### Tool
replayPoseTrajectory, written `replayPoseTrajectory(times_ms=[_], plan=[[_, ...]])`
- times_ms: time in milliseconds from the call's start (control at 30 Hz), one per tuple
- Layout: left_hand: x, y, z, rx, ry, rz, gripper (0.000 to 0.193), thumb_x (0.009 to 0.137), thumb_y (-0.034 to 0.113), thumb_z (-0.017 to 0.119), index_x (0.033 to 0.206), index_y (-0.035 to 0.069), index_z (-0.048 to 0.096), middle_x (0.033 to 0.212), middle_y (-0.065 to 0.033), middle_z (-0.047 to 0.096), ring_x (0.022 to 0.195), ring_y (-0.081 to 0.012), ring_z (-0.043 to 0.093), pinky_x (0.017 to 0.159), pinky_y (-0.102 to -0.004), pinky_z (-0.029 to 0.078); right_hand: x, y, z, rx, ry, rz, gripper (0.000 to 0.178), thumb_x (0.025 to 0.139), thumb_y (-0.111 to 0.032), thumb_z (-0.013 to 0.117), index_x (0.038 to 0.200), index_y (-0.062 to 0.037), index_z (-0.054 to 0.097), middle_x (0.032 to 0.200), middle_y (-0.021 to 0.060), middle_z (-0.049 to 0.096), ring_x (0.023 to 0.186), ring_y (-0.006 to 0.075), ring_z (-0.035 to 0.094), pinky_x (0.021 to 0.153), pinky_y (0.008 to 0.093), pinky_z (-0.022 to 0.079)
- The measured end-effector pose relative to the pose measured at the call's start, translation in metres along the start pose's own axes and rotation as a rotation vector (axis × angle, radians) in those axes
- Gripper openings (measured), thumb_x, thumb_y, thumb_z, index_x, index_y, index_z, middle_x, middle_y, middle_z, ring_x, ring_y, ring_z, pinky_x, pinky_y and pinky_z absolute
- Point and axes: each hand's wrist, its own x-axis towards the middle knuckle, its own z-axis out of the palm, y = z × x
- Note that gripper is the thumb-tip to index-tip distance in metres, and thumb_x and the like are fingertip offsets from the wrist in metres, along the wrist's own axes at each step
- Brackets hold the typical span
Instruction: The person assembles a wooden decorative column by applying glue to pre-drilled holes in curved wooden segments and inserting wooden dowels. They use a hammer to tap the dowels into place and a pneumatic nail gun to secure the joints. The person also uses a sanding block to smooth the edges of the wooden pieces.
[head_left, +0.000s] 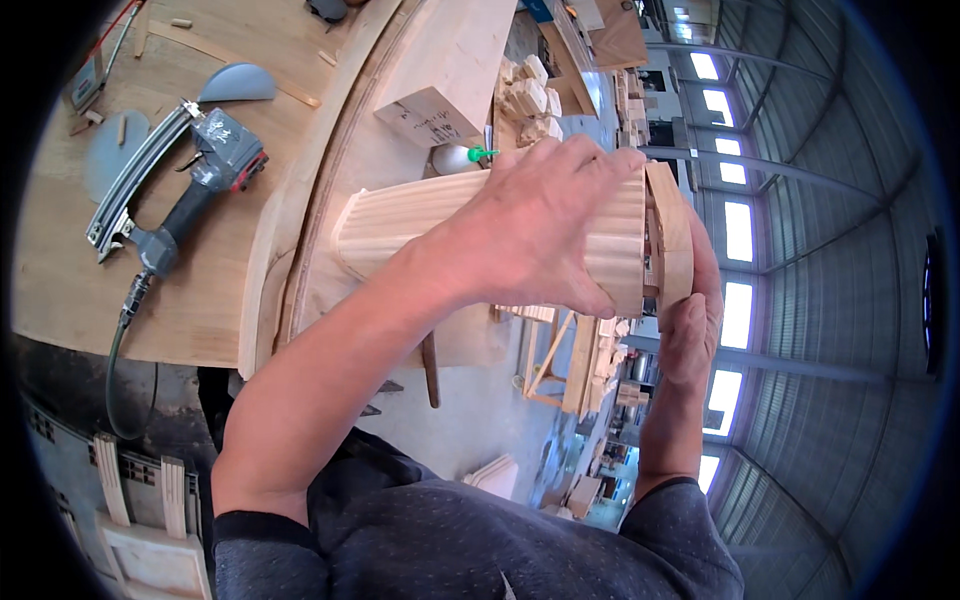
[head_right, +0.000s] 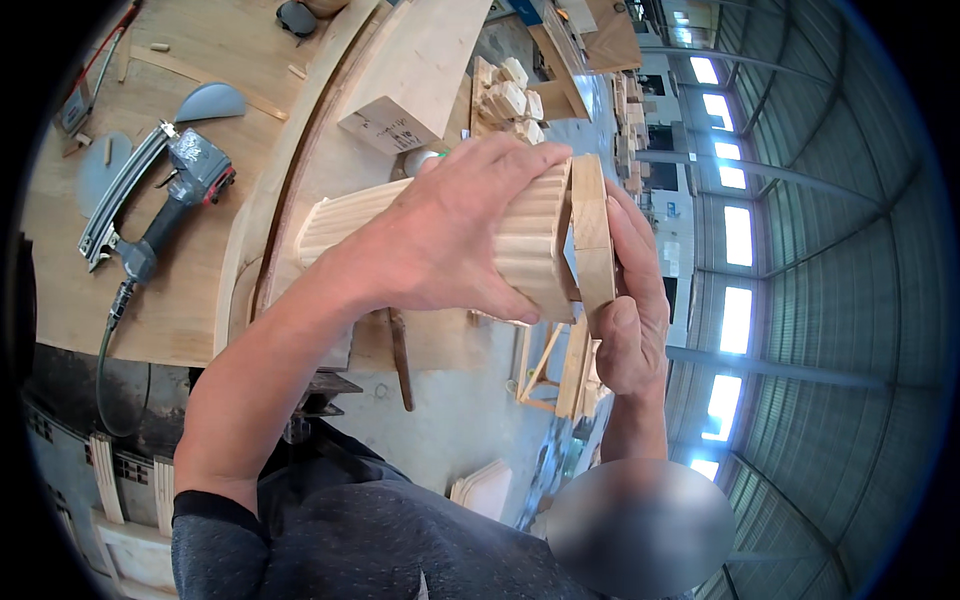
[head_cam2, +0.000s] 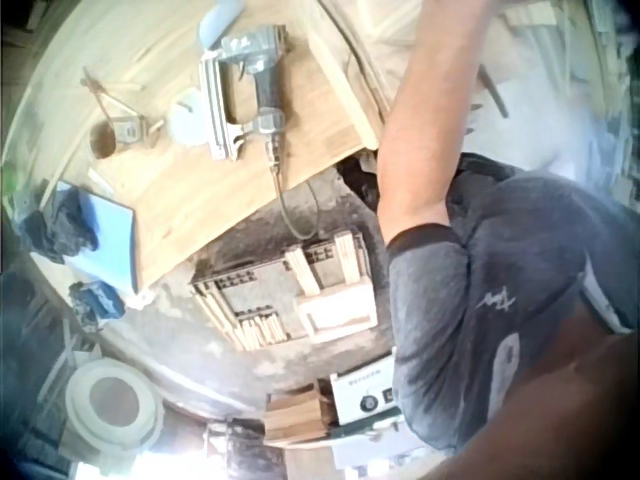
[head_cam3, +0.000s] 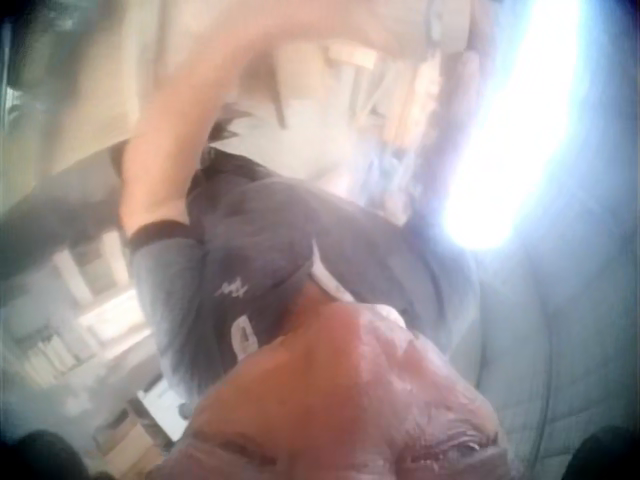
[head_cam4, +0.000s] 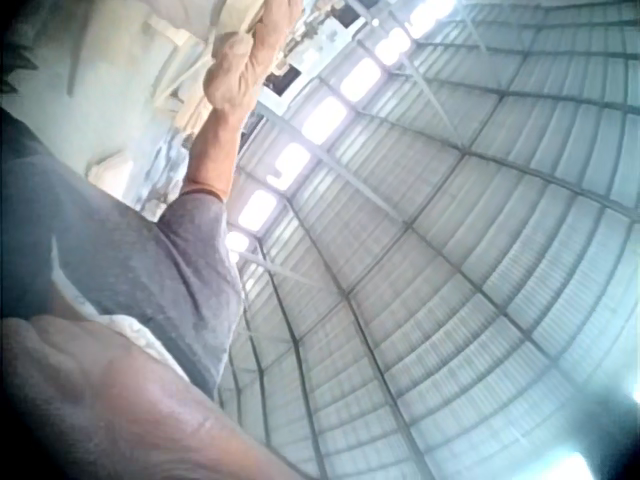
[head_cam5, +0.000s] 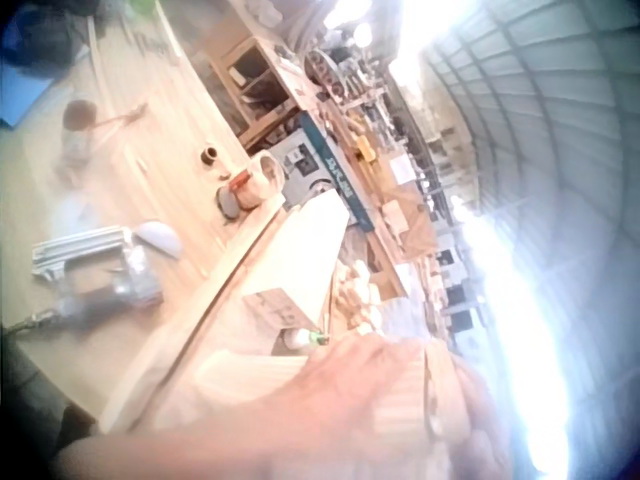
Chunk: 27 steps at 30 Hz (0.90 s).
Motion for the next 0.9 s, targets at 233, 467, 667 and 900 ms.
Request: replayPoseTrajectory(times_ms=[233,467,667,900], plan=[[0.000,-0.005,0.002,-0.031,0.028,0.026,0.111,0.057,0.033,0.095,0.153,0.008,0.045,0.132,-0.0177,0.055,0.125,-0.0391,0.055,0.106,-0.0500,0.047,-0.013,0.022,-0.009,0.061,0.054,-0.015,0.095,0.105,-0.065,0.042,0.160,0.0117,0.030,0.161,0.0234,0.045,0.151,0.0308,0.043,0.125,0.0454,0.031],[-0.001,-0.004,-0.001,-0.104,0.018,0.009,0.109,0.057,0.028,0.095,0.152,0.007,0.046,0.129,-0.0161,0.056,0.123,-0.0374,0.056,0.106,-0.0489,0.048,-0.026,0.050,-0.025,-0.072,0.072,-0.086,0.101,0.104,-0.070,0.039,0.160,0.0138,0.027,0.162,0.0251,0.042,0.150,0.0321,0.043,0.123,0.0441,0.034],[-0.001,-0.007,0.004,-0.070,0.031,0.022,0.113,0.061,0.037,0.096,0.156,0.005,0.045,0.132,-0.0159,0.058,0.123,-0.0347,0.056,0.105,-0.0498,0.044,0.009,0.034,-0.016,-0.366,-0.079,-0.320,0.084,0.108,-0.061,0.032,0.165,0.0007,0.025,0.165,0.0316,0.032,0.151,0.0432,0.039,0.122,0.0525,0.032],[0.002,-0.004,0.001,-0.077,-0.014,0.021,0.114,0.062,0.040,0.096,0.156,0.004,0.043,0.132,-0.0174,0.056,0.124,-0.0357,0.054,0.104,-0.0516,0.042,0.018,0.039,-0.011,-0.343,-0.180,-0.453,0.075,0.111,-0.054,0.029,0.168,-0.0066,0.024,0.168,0.0355,0.022,0.155,0.0491,0.028,0.125,0.0571,0.026]])
